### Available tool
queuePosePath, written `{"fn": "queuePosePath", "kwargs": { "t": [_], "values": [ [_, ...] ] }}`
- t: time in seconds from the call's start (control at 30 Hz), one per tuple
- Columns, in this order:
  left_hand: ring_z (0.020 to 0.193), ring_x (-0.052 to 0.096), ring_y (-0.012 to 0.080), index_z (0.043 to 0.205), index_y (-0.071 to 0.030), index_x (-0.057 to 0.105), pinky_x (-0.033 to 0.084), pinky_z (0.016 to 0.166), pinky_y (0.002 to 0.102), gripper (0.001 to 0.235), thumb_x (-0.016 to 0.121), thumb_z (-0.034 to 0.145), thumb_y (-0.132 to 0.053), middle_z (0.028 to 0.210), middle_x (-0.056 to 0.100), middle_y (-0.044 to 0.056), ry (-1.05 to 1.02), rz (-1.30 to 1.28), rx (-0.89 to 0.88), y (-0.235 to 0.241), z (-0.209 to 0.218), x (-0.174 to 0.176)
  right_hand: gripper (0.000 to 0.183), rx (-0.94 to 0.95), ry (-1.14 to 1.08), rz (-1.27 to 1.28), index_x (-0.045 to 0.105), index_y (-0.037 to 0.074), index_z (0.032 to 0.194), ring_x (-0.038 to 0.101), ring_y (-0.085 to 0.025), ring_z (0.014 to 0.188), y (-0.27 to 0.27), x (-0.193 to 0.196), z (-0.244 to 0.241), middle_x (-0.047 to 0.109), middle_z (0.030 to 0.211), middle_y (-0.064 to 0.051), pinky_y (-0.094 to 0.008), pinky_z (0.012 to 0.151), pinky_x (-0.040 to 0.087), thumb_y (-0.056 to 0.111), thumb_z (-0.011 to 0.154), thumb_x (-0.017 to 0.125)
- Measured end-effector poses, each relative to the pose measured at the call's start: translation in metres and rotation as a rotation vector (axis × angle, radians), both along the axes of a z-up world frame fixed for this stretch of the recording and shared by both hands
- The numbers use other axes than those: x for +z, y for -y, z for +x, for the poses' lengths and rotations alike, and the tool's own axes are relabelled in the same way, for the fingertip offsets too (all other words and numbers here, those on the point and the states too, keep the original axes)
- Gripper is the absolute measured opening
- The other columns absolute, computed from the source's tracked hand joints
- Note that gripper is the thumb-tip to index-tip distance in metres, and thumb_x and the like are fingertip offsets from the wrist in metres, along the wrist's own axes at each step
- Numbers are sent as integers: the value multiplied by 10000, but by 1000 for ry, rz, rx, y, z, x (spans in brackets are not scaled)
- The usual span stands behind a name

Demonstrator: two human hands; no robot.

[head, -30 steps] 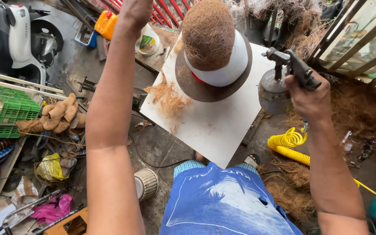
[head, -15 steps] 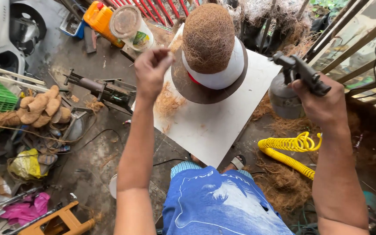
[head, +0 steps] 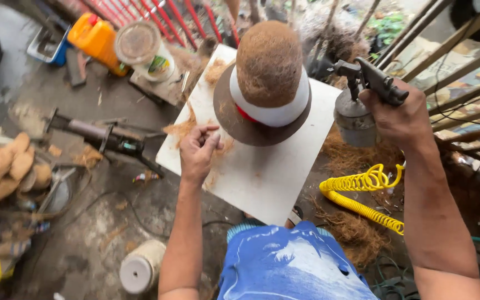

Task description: The person attaches coconut fiber to a hat form on a stand, pressing and smoothing the fibers by hand. They then use a spray gun to apply a liquid to the fibers and a heat gun to dry and set the material.

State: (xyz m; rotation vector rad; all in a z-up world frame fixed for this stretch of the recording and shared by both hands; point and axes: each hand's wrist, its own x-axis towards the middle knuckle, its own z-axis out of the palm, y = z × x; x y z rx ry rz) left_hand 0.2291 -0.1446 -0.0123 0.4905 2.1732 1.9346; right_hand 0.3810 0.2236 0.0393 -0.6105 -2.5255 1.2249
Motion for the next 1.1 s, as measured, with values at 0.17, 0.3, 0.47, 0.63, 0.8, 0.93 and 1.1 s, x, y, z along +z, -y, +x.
{"fn": "queuePosePath", "kwargs": {
  "t": [0.17, 0.3, 0.47, 0.63, 0.8, 0.93, 1.1],
  "values": [
    [564, 601, 110, 1117, 2, 660, 508, 532, 215, 214, 611, 953, -128, 675, 677, 97, 84, 56, -101, -16, -24, 4, 263, -422, -40, 99, 690, 69, 1011, 537, -139, 691, -12, -17, -17, 635, 822, -36, -375, 516, 387, 311, 1058, 780],
    [880, 712, 182, 1179, -45, 631, 612, 803, 310, 279, 641, 925, -159, 955, 720, 111, 68, 140, -415, -53, -23, 20, 104, -496, -366, -207, 584, 46, 1116, 581, -148, 629, -21, 5, -24, 628, 869, -72, -244, 462, 477, 137, 1089, 629],
    [1057, 709, 271, 1251, -31, 574, 600, 932, 378, 360, 617, 927, -182, 1179, 685, 141, 40, 160, -689, -100, 1, 27, 169, -562, -501, -191, 639, 26, 1158, 696, -167, 995, -67, 39, -47, 641, 1041, -81, -207, 478, 505, 147, 1053, 584],
    [1017, 693, 187, 1201, -36, 648, 548, 932, 336, 394, 684, 873, -251, 1085, 730, 113, 149, 69, -686, -137, 37, 2, 149, -543, -726, -398, 631, 106, 946, 703, -118, 789, -195, 30, -105, 669, 889, -61, -258, 380, 463, 167, 1058, 707],
    [1031, 711, 188, 1177, -55, 653, 565, 938, 348, 385, 672, 868, -283, 1127, 740, 92, 269, -1, -586, -166, 73, -11, 123, -457, -581, -414, 574, 198, 1079, 518, -131, 681, -292, 26, -170, 462, 927, 4, -245, 481, 486, 221, 984, 647],
    [1060, 712, 170, 1143, -99, 711, 539, 977, 346, 446, 669, 785, -362, 1102, 775, 64, 454, -107, -400, -174, 97, -19, 193, -345, -481, -431, 552, 232, 1116, 462, -142, 658, -327, 4, -217, 355, 912, 26, -278, 545, 499, 343, 961, 580],
    [1078, 732, 162, 1147, -110, 720, 547, 988, 323, 447, 686, 788, -374, 1116, 795, 70, 483, -132, -291, -173, 113, -33, 251, -227, -496, -434, 548, 221, 1162, 537, -134, 683, -348, -11, -240, 447, 951, 21, -273, 589, 542, 395, 982, 540]
  ]
}}
